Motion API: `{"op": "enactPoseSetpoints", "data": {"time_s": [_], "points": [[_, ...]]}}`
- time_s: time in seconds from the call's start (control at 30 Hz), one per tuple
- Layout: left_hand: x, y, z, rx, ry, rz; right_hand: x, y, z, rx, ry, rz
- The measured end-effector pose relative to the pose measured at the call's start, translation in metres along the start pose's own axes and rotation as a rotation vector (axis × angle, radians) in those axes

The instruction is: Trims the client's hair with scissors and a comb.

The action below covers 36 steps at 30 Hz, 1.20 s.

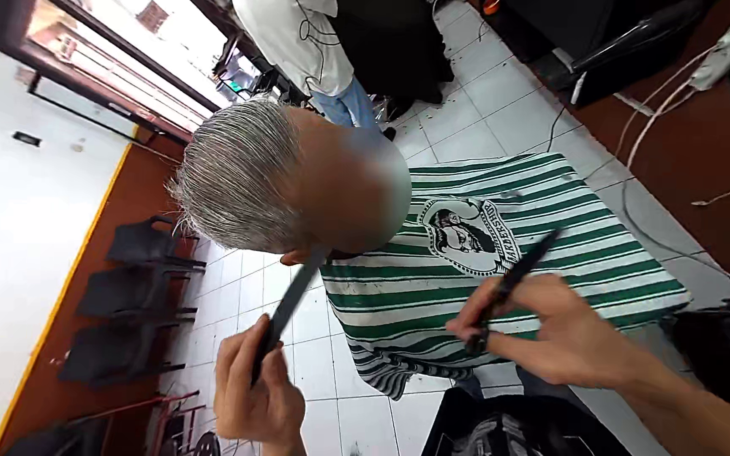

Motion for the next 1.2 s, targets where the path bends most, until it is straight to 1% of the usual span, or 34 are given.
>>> {"op": "enactPoseSetpoints", "data": {"time_s": [0.07,0.17,0.27,0.4,0.5,0.6,0.97,1.2], "points": [[-0.012,0.008,0.014,-0.038,-0.042,0.095,0.016,-0.008,-0.027,0.166,0.121,-0.002],[-0.031,0.019,0.029,-0.131,-0.077,0.212,0.039,-0.02,-0.068,0.506,0.293,-0.053],[-0.051,0.027,0.038,-0.139,-0.092,0.31,0.054,-0.029,-0.099,0.784,0.378,-0.096],[-0.072,0.033,0.043,-0.145,-0.077,0.395,0.068,-0.034,-0.123,1.001,0.397,-0.073],[-0.081,0.038,0.045,-0.144,-0.063,0.428,0.076,-0.038,-0.128,1.062,0.375,-0.062],[-0.085,0.044,0.044,-0.155,-0.056,0.449,0.079,-0.044,-0.125,1.067,0.354,-0.064],[-0.088,0.052,0.04,-0.183,-0.058,0.433,0.087,-0.058,-0.118,1.09,0.35,-0.093],[-0.09,0.057,0.038,-0.209,-0.035,0.458,0.093,-0.062,-0.113,1.077,0.338,-0.103]]}}
Point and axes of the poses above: each hand's wrist, its own x-axis towards the middle knuckle, its own z-axis out of the back of the hand, y = z × x, the point moved 10 cm from there along x, towards the middle knuckle, and after that the axes turned 7 degrees about x, right-handed, at the moved point
